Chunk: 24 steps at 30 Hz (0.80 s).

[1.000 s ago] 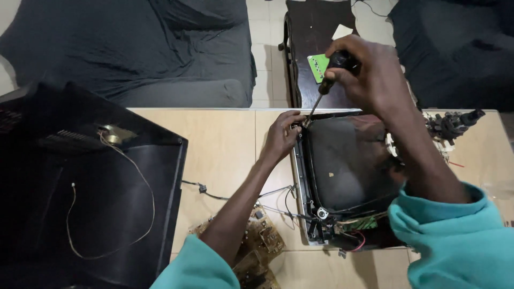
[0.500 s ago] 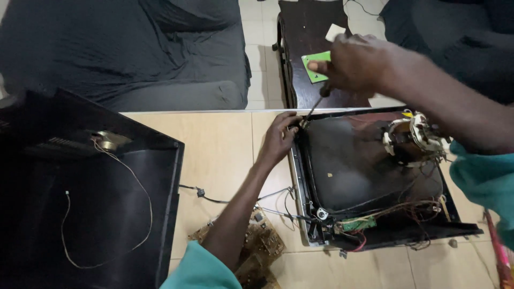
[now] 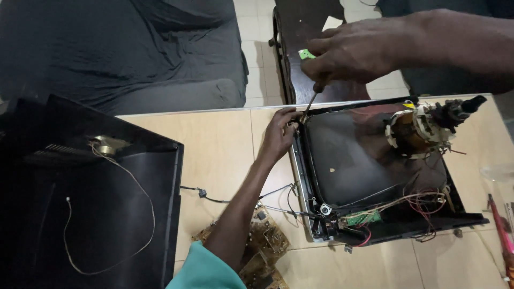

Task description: The person is disassembling an old CRT television, using a screwdriver to remove screws from the internal frame and handling the electronic components.

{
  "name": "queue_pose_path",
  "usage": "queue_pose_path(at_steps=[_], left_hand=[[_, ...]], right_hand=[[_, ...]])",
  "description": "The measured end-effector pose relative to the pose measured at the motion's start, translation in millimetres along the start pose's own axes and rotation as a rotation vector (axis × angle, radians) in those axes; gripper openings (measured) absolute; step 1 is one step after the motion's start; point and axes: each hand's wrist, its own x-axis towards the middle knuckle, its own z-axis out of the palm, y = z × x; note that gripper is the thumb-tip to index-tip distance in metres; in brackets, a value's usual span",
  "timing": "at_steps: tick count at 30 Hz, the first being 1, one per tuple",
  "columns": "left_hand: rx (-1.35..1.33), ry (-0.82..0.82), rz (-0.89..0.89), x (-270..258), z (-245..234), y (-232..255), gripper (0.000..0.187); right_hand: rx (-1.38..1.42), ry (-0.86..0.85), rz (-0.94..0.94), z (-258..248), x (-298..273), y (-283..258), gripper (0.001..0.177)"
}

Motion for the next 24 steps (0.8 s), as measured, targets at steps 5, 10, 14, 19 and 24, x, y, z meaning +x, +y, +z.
queue_pose_path(at_steps=[5, 10, 14, 19, 24], left_hand=[[0.062, -0.091, -0.020, 17, -5, -6, 0.040], [-0.351, -0.340, 0.045, 50, -32, 97, 0.066], [-0.436, -0.305, -0.068, 58, -33, 128, 0.038], [-0.266, -0.220, 0.122, 69, -12, 93, 0.047], [-0.097, -0.095, 0.211, 62, -9, 99, 0.021]], right_hand=[[-0.012, 0.133, -0.159, 4, 2, -6, 0.036], [0.049, 0.204, -0.189, 15, 6, 1, 0.023], [0.042, 0.173, -0.084, 18, 3, 1, 0.042], [0.278, 0.047, 0.258, -19, -18, -47, 0.037], [0.402, 0.124, 0.626, 6, -11, -46, 0.050]])
